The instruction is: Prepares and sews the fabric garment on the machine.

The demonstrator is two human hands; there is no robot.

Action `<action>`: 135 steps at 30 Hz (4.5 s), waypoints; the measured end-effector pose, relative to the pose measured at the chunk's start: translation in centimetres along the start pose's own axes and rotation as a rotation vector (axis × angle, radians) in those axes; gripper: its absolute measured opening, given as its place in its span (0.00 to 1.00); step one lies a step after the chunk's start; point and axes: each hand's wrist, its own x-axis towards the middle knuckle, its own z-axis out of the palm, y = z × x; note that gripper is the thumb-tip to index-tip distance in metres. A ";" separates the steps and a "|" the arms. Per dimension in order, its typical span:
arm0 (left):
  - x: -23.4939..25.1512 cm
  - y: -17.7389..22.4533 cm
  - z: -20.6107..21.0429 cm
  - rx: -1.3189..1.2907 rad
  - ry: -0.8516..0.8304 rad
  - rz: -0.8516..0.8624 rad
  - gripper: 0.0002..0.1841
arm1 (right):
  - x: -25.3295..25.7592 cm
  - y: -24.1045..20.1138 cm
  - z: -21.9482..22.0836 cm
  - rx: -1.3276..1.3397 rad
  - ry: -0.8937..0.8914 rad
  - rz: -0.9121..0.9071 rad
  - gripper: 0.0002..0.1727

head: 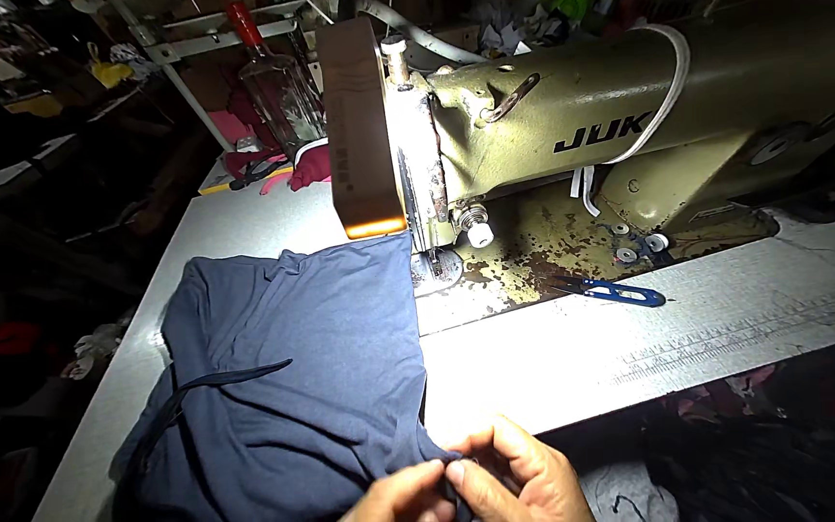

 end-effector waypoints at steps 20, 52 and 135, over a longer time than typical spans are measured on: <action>8.9 -4.5 -2.6 0.109 -0.359 0.241 0.05 | 2.6 1.7 -2.1 -0.575 0.047 -0.332 0.09; 15.9 -9.5 0.4 0.754 -0.189 0.122 0.23 | 12.2 3.2 -5.7 -1.250 -0.305 -0.704 0.15; 18.1 -11.1 0.6 0.368 -0.032 0.161 0.09 | 15.5 3.7 -5.2 -1.147 -0.199 -0.500 0.15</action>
